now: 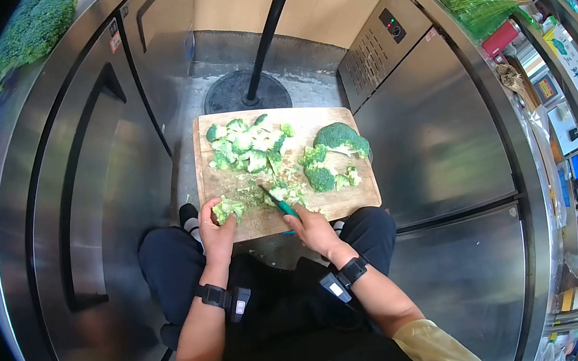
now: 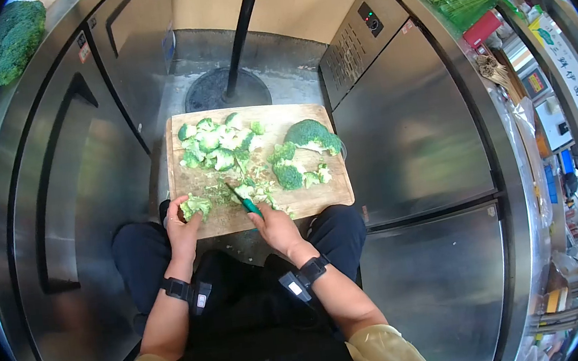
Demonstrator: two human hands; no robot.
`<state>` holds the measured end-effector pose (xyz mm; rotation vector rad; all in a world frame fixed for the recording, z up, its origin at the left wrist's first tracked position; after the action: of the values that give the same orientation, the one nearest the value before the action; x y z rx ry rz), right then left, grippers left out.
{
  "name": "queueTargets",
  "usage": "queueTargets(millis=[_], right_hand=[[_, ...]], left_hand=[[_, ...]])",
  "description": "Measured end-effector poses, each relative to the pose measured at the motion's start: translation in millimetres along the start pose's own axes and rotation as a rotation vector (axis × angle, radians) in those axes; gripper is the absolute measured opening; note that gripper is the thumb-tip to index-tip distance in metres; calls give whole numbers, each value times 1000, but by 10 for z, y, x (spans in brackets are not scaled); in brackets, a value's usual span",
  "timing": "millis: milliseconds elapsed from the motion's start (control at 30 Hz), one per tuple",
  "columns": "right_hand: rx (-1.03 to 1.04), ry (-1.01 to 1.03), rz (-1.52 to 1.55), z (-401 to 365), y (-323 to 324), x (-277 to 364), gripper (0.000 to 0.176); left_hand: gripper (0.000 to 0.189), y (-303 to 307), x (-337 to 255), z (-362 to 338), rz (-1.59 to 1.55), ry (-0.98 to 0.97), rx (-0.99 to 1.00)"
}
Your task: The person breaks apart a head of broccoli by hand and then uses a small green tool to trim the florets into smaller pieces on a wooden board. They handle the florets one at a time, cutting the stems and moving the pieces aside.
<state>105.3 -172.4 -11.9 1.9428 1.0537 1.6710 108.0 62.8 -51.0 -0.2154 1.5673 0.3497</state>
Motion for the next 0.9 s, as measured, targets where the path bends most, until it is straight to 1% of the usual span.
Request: queueTargets(millis=[33,67,100,167,200,300,333,367,433,467,500,567,700,900], right_hand=[[-33,-21,99,-23,46,1,32],[-18,-95,159,-55,45,-30,31],[-8,-91,217,-86,39,42,31],[13,-82,329,-135,-45,155,30],[32,-89,347,-156,-115,169,30],[59,-57,344,-222,-266,285,31],[67,-66,349,-267,-270,375,30],[75,-46,315,-268,-300,400,29],[88,-6,246,-290,-381,401,29],[4,117,138,-289,-382,419,27],[-11,139,118,-303,-373,463,27],[-43,180,79,-346,-334,563,28],[-46,186,-12,-355,-304,624,25],[-26,203,-123,-354,-290,689,26]], left_hand=[[42,1,-52,-14,65,1,-2],[42,-4,-106,-23,130,-1,-2],[42,-6,-140,-22,195,-3,-2],[44,-15,-117,-16,215,-35,4],[45,-15,-146,-22,226,-50,5],[44,20,-141,-67,236,25,43],[42,34,-66,-69,196,46,41],[39,33,57,-65,155,67,39],[34,38,107,-69,75,123,29],[31,30,135,-79,37,159,21],[29,27,145,-89,-1,195,13],[27,20,155,-77,-22,172,10],[26,2,111,-81,-48,191,9],[24,-19,128,-53,-37,143,4]])
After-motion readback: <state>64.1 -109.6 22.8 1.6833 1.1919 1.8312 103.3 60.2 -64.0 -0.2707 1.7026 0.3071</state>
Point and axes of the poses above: each hand's wrist, its own z-axis towards the middle knuckle, its own y-axis out of the back of the hand, x = y × z, the point moved 9 cm from there along z, towards the middle knuckle, and after that the axes turned 2 degrees about z, right-handed, at the moved point
